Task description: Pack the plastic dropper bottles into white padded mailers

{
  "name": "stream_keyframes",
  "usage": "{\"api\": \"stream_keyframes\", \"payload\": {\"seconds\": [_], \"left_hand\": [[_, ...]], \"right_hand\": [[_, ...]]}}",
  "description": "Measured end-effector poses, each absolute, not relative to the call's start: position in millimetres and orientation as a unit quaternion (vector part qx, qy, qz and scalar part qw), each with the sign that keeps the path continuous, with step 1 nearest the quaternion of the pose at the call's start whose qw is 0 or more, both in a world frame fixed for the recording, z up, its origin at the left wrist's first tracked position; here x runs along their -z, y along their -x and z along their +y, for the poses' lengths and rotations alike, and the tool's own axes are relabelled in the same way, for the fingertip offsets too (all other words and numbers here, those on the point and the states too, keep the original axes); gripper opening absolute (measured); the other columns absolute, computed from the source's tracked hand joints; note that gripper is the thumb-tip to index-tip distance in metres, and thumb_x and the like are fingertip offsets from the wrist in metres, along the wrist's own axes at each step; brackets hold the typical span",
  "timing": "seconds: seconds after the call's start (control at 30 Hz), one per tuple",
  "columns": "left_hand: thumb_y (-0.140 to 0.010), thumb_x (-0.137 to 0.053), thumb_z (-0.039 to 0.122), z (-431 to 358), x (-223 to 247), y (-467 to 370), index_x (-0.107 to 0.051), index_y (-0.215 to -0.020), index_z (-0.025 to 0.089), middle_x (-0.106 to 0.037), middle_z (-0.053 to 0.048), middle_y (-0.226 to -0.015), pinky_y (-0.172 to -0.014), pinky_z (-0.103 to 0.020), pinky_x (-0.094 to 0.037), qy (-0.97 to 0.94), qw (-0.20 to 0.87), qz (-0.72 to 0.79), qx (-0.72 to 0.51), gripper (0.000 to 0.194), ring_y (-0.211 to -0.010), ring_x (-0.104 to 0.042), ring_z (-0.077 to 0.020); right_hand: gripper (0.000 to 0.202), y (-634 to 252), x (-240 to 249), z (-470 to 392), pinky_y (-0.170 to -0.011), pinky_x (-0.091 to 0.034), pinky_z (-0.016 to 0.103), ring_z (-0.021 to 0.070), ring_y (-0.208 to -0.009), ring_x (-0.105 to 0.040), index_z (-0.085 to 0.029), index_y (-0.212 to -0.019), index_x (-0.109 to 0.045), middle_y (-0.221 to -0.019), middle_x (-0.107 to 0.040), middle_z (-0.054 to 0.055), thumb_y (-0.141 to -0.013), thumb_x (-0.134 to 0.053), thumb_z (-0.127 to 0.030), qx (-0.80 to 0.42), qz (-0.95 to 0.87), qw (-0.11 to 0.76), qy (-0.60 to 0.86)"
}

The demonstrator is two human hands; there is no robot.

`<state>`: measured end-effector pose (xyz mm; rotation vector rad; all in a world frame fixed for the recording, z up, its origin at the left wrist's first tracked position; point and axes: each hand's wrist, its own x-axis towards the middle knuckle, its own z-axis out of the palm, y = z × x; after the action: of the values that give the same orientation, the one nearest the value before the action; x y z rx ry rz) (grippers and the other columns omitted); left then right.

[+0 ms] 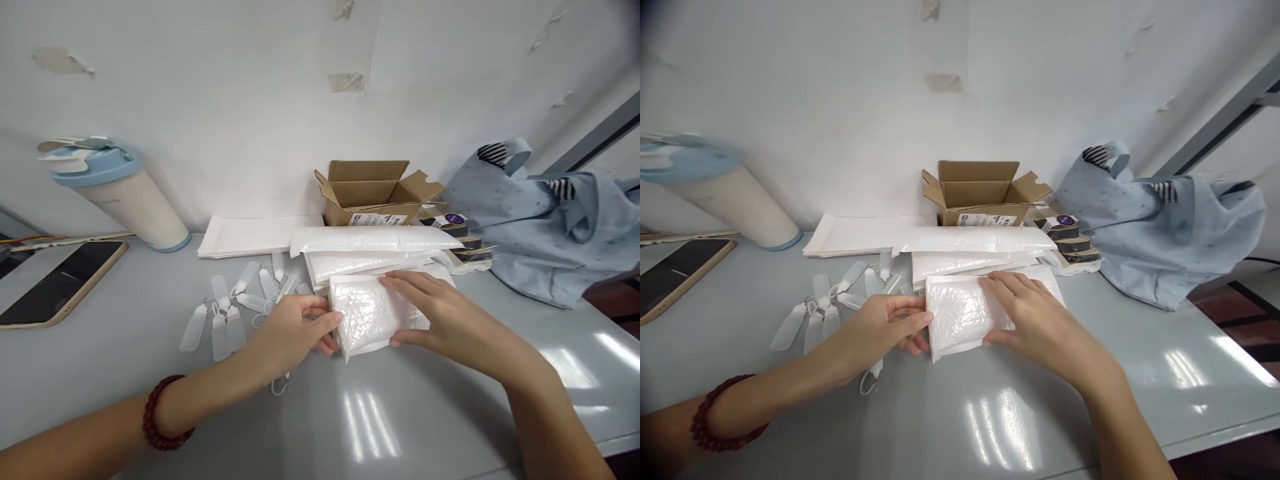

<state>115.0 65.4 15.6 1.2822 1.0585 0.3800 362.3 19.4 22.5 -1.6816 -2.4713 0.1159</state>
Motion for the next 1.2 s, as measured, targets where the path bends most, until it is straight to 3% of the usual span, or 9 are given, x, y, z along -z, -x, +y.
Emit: {"api": "stream_keyframes", "payload": {"seconds": [0.17,0.43,0.57,0.77,1.07,1.2], "left_hand": [[-0.085,-0.054,0.049,68,-20,-119,-0.064,-0.087,0.013,-0.066,-0.001,-0.06,-0.045,-0.024,-0.048,-0.668,0.574,0.47,-0.055,0.038,-0.045,-0.064,-0.015],[-0.085,-0.05,0.058,79,-14,-122,-0.054,-0.065,0.014,-0.06,-0.002,-0.047,-0.028,-0.02,-0.034,-0.63,0.605,0.487,0.0,0.048,-0.03,-0.052,-0.012],[-0.089,-0.053,0.046,83,-14,-131,-0.056,-0.066,0.013,-0.06,0.0,-0.051,-0.029,-0.019,-0.034,-0.59,0.668,0.453,0.005,0.04,-0.036,-0.057,-0.0117],[-0.092,-0.048,0.03,78,-11,-135,-0.05,-0.048,0.014,-0.05,0.001,-0.035,-0.031,-0.017,-0.032,-0.558,0.694,0.455,-0.002,0.048,-0.027,-0.045,-0.0066],[-0.094,-0.047,0.035,63,-9,-123,-0.047,-0.066,0.016,-0.056,0.005,-0.05,-0.036,-0.018,-0.042,-0.519,0.697,0.493,-0.047,0.035,-0.038,-0.059,-0.0101],[-0.092,-0.046,0.042,64,-14,-114,-0.05,-0.07,0.015,-0.065,0.0,-0.06,-0.041,-0.021,-0.046,-0.532,0.697,0.48,-0.029,0.035,-0.044,-0.063,-0.0124]], "right_hand": [[0.069,-360,-24,20,-0.098,-0.047,0.051,0.031,-0.124,-0.05,-0.02,-0.137,-0.042,-0.135,-0.053,0.012,-0.077,-0.074,-0.031,-0.051,-0.83,0.077,0.55],[0.06,-358,-25,22,-0.097,-0.046,0.051,0.0301,-0.121,-0.051,-0.019,-0.136,-0.043,-0.134,-0.053,0.012,-0.083,-0.067,-0.036,-0.065,-0.829,0.072,0.551],[0.064,-360,-20,23,-0.095,-0.048,0.049,0.0299,-0.119,-0.053,-0.02,-0.135,-0.044,-0.133,-0.054,0.011,-0.079,-0.071,-0.036,-0.055,-0.829,0.08,0.55],[0.065,-359,-21,21,-0.09,-0.05,0.049,0.0312,-0.115,-0.056,-0.019,-0.133,-0.047,-0.131,-0.057,0.011,-0.076,-0.075,-0.032,-0.032,-0.841,0.065,0.536],[0.072,-350,-17,23,-0.088,-0.052,0.048,0.0321,-0.114,-0.057,-0.015,-0.132,-0.047,-0.128,-0.059,0.013,-0.071,-0.081,-0.03,0.017,-0.861,0.087,0.501],[0.073,-351,-14,25,-0.088,-0.052,0.047,0.0323,-0.113,-0.057,-0.016,-0.132,-0.048,-0.129,-0.058,0.013,-0.069,-0.082,-0.029,0.018,-0.857,0.1,0.505]]}}
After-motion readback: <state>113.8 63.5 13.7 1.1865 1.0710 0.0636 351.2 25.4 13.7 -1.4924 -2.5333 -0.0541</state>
